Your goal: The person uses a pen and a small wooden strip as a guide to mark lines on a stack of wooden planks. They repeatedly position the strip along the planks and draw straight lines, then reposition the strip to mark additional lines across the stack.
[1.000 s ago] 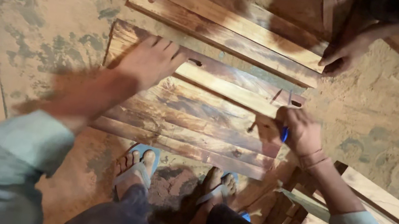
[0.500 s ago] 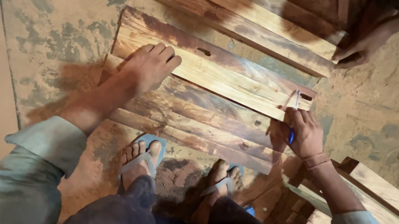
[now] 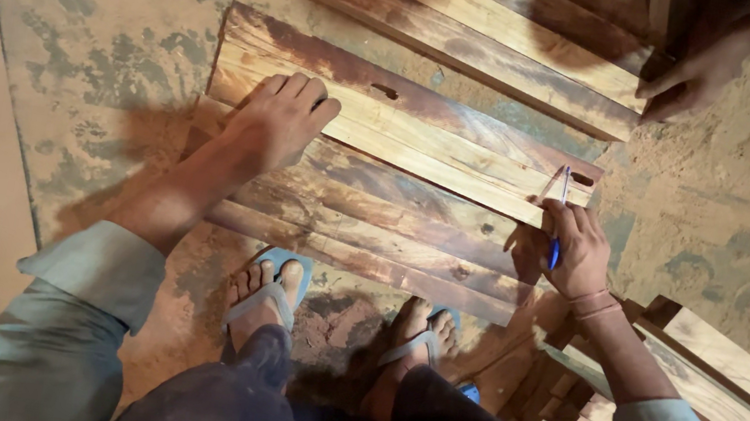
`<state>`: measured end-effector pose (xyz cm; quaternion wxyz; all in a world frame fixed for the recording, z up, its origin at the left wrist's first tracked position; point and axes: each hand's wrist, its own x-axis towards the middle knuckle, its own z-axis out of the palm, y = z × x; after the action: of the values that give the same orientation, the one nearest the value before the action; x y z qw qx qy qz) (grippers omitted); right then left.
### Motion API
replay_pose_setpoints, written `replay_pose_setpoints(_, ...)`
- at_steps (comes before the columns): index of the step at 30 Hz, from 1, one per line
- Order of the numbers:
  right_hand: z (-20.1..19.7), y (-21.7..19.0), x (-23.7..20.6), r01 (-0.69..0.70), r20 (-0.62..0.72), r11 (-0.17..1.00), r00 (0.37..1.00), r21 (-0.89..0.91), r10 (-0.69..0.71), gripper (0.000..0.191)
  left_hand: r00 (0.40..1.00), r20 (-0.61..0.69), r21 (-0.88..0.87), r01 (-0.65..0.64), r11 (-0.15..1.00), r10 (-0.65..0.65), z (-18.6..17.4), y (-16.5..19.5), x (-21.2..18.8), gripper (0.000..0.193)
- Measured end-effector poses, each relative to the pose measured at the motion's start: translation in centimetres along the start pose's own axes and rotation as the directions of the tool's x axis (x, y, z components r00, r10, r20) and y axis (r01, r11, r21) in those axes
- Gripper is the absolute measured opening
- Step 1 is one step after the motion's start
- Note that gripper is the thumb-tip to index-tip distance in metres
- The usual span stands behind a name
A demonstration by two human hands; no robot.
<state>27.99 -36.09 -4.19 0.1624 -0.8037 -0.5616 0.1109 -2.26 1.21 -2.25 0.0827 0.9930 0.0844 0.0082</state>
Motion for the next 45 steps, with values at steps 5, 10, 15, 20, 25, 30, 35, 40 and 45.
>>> replay_pose_setpoints(5,0.2,0.2,0.0,-0.016,0.011,1.000,1.000,-0.010,0.016,0.048,1.000,0.030,0.004,0.007,1.000,-0.007,0.4,0.0,0.0,0.036)
replay_pose_setpoints(10,0.2,0.1,-0.2,-0.013,0.001,1.000,1.000,0.003,0.013,0.049,0.998,0.055,-0.014,0.023,1.000,-0.022,0.3,0.0,-0.1,0.036)
replay_pose_setpoints(15,-0.2,-0.6,0.1,-0.010,-0.018,1.000,1.000,0.022,0.010,0.047,0.992,0.115,-0.035,0.056,0.998,-0.052,-0.4,0.3,0.2,0.041)
replay_pose_setpoints(20,-0.8,-0.9,0.2,-0.007,-0.002,1.000,1.000,0.019,0.007,0.044,0.938,0.328,-0.030,0.127,0.991,-0.111,-0.4,0.1,0.7,0.070)
replay_pose_setpoints(25,-1.0,1.0,0.5,-0.352,-0.147,0.824,0.879,0.444,0.454,0.044,0.778,-0.115,-0.174,0.597,0.783,-0.618,-0.8,-3.5,-0.4,0.077)
replay_pose_setpoints(30,0.0,3.6,4.5,-0.600,-0.062,0.600,0.678,0.528,0.733,0.043,0.567,0.051,-0.458,0.745,0.485,-0.822,-1.5,-6.1,1.6,0.060)
replay_pose_setpoints(35,0.3,3.9,6.4,-0.477,-0.200,0.660,0.702,0.581,0.683,0.032,0.510,0.074,-0.485,0.769,0.416,-0.857,-1.4,-6.5,2.4,0.046)
replay_pose_setpoints(40,-0.6,4.8,8.4,-0.489,-0.185,0.643,0.693,0.589,0.697,0.032,0.493,-0.008,-0.575,0.710,0.408,-0.870,-0.2,-8.6,4.4,0.047)
replay_pose_setpoints(45,-0.9,3.6,6.2,-0.334,-0.231,0.754,0.813,0.565,0.534,0.039,0.735,-0.320,-0.366,0.485,0.794,-0.597,0.4,-7.4,3.4,0.051)
